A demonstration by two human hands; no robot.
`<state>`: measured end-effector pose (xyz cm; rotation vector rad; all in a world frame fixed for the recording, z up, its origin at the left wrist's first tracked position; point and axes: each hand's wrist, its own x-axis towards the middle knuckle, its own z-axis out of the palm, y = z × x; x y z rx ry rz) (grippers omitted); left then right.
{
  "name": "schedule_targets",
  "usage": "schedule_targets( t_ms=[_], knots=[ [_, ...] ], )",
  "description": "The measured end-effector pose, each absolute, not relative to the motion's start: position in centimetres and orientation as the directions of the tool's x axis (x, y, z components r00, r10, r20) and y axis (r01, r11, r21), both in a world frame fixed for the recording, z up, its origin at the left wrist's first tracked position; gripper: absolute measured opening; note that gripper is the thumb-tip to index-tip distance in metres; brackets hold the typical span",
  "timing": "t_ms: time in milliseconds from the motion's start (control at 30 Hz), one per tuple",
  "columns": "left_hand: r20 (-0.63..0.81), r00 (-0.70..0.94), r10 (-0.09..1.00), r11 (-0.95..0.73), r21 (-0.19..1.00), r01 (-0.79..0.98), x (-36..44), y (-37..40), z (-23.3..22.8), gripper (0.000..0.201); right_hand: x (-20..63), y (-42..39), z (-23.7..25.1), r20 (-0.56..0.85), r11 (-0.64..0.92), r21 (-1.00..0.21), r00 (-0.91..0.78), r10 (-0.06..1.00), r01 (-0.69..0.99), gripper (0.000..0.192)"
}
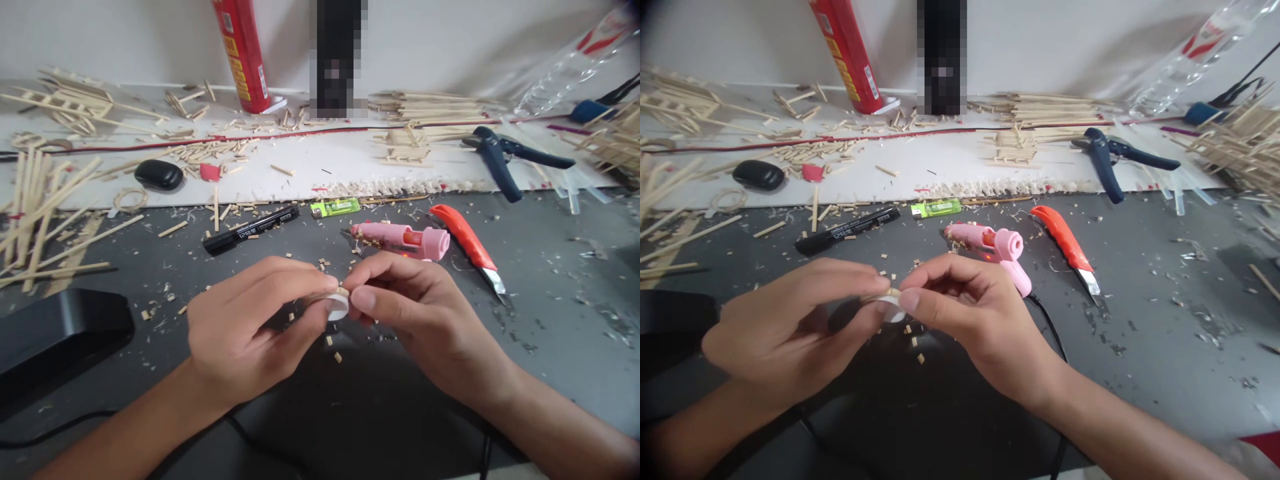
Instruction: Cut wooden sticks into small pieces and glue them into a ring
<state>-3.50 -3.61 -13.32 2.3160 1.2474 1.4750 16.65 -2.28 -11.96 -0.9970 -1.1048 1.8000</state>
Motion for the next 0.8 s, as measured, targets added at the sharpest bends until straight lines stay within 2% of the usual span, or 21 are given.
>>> schedule_targets(
  t_ms=[567,700,800],
  knots=[
    [0.672,0.297,0.678,-0.696,0.459,0.552,-4.09,-3.79,-12.9,0.015,16.9,-2.22,-11.84,-0.191,-0.223,-0.974,-0.372,0.908,-0.043,0.008],
    [0.663,0.269,0.699,-0.673,0.482,0.561,-3.84,-3.69,-13.16,0.015,16.9,-2.18,-12.18,-0.206,-0.23,-0.973,-0.374,0.904,-0.02,0.008],
    [0.684,0.199,0.702,-0.667,0.533,0.52,-3.43,-3.68,-13.33,0.015,16.96,-2.35,-11.43,-0.162,-0.145,-0.987,-0.368,0.916,0.074,0.009]
  ],
)
